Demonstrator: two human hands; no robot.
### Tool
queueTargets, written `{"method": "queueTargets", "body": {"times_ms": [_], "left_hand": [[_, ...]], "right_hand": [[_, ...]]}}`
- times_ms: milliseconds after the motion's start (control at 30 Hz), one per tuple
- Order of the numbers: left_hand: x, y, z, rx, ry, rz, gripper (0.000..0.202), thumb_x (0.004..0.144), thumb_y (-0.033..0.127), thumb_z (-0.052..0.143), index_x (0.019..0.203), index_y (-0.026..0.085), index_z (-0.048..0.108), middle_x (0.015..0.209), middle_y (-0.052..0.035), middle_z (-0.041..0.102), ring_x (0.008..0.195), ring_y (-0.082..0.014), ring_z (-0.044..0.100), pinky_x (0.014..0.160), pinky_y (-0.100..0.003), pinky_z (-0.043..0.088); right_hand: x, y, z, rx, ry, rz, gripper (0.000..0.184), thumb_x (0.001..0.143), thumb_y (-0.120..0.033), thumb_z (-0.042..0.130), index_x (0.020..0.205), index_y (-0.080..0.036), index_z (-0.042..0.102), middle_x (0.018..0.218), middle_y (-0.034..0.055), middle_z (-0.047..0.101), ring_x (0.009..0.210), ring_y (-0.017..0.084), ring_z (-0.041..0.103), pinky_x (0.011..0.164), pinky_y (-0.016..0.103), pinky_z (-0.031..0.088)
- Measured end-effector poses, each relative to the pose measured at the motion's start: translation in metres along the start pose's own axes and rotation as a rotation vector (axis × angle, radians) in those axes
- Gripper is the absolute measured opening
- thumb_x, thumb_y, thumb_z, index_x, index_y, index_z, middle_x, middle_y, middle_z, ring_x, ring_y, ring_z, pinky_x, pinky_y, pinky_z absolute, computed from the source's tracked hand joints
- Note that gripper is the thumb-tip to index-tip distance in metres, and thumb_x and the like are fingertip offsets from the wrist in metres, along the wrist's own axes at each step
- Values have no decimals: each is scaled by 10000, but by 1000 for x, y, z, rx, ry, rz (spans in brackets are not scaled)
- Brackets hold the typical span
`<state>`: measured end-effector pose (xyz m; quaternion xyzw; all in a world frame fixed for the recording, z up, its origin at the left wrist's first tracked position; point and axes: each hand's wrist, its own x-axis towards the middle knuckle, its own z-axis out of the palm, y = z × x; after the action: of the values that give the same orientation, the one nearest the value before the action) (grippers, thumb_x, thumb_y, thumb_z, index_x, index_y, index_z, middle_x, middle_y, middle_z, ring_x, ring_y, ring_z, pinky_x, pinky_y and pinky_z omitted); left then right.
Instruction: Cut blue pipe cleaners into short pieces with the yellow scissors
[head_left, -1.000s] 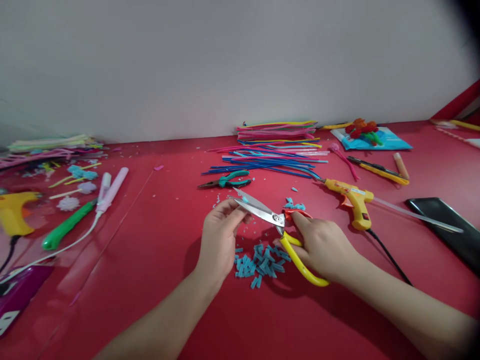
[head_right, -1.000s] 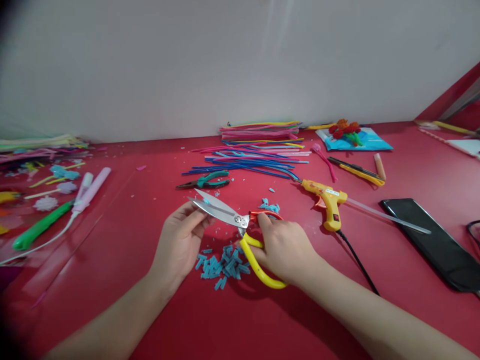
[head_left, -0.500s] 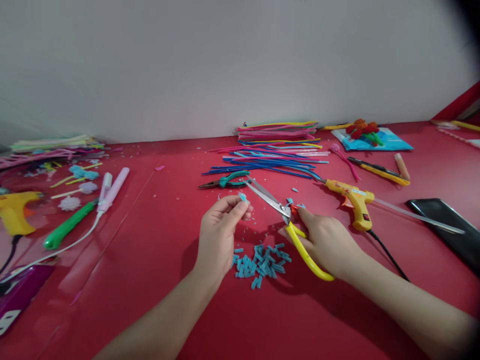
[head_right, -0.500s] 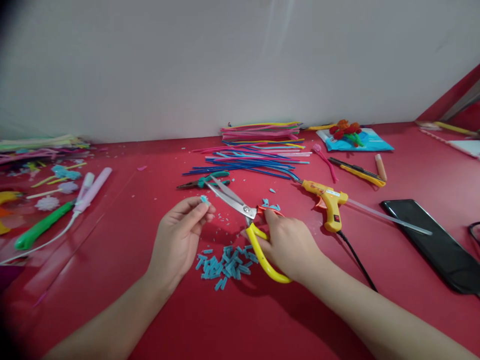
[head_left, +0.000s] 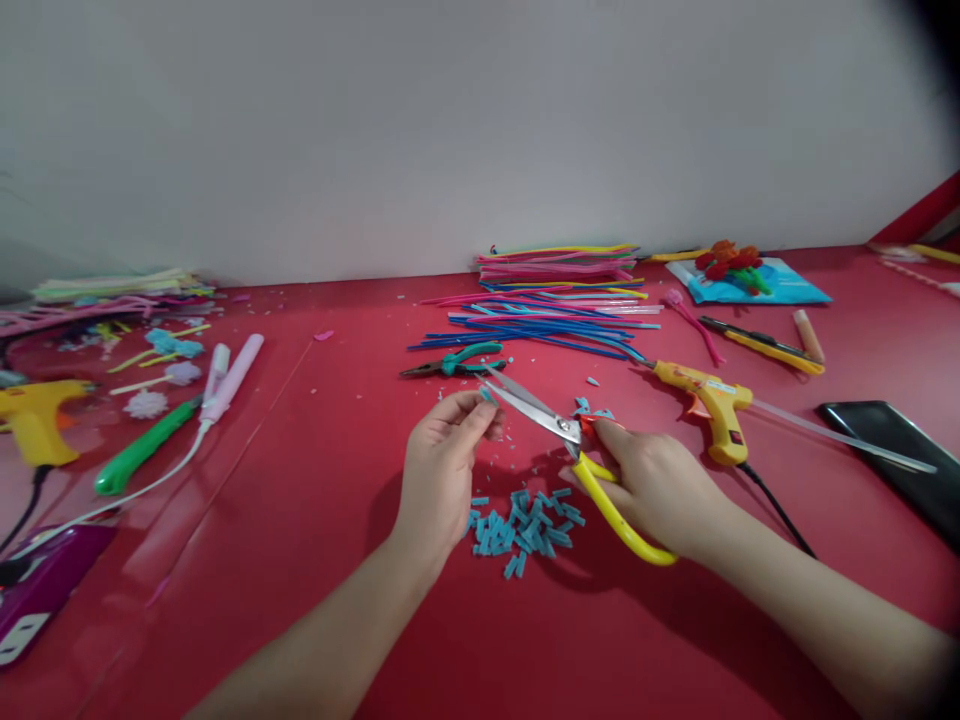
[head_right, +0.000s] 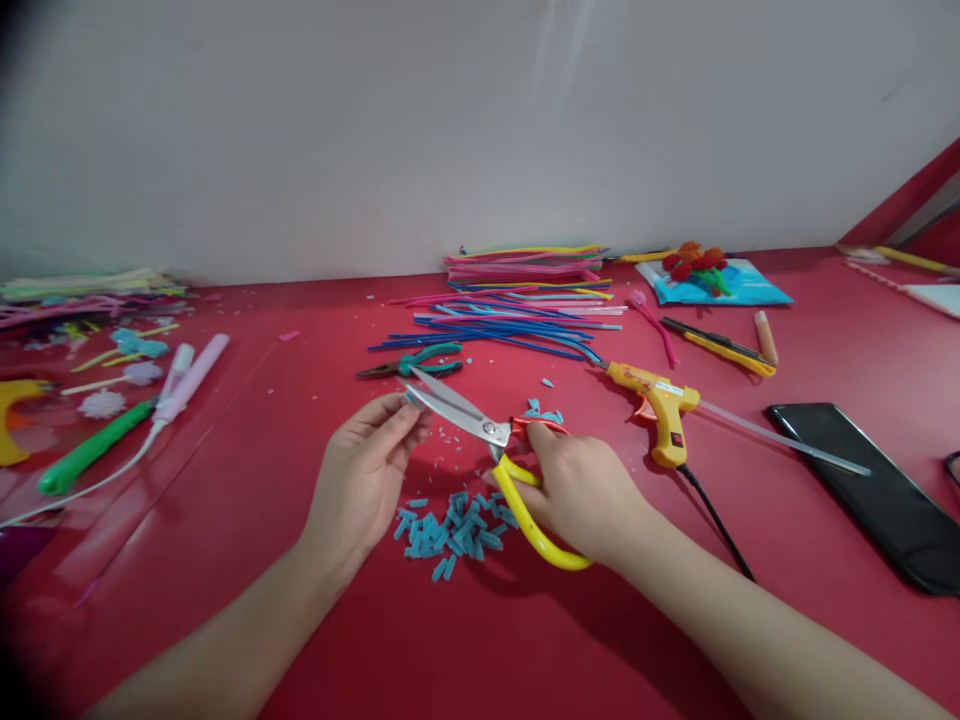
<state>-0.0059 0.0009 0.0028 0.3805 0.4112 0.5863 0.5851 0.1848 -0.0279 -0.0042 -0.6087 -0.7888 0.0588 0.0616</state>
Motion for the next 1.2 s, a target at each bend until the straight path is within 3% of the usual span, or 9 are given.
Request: {"method": "queueTargets", "body": {"times_ms": [333, 1200], "left_hand": [[1, 3, 1, -66, -38, 28, 52, 685, 153, 584, 715, 170, 622, 698, -3, 568, 647, -84, 499, 642, -205, 401], [0, 3, 1, -71, -38, 32, 53, 679, 166, 594, 719, 171, 629, 702, -1, 590, 656, -86, 517, 649, -215, 404]], "right_hand": [[-3, -1, 2, 25, 15, -90, 337, 779, -520, 322, 714, -194, 378, 490, -12, 480, 421, 123, 447, 432, 246, 140], [-4, 2, 3, 43, 5, -93, 343, 780, -525, 321, 697, -197, 376, 508, -1, 497, 421, 113, 438, 431, 237, 147]]}}
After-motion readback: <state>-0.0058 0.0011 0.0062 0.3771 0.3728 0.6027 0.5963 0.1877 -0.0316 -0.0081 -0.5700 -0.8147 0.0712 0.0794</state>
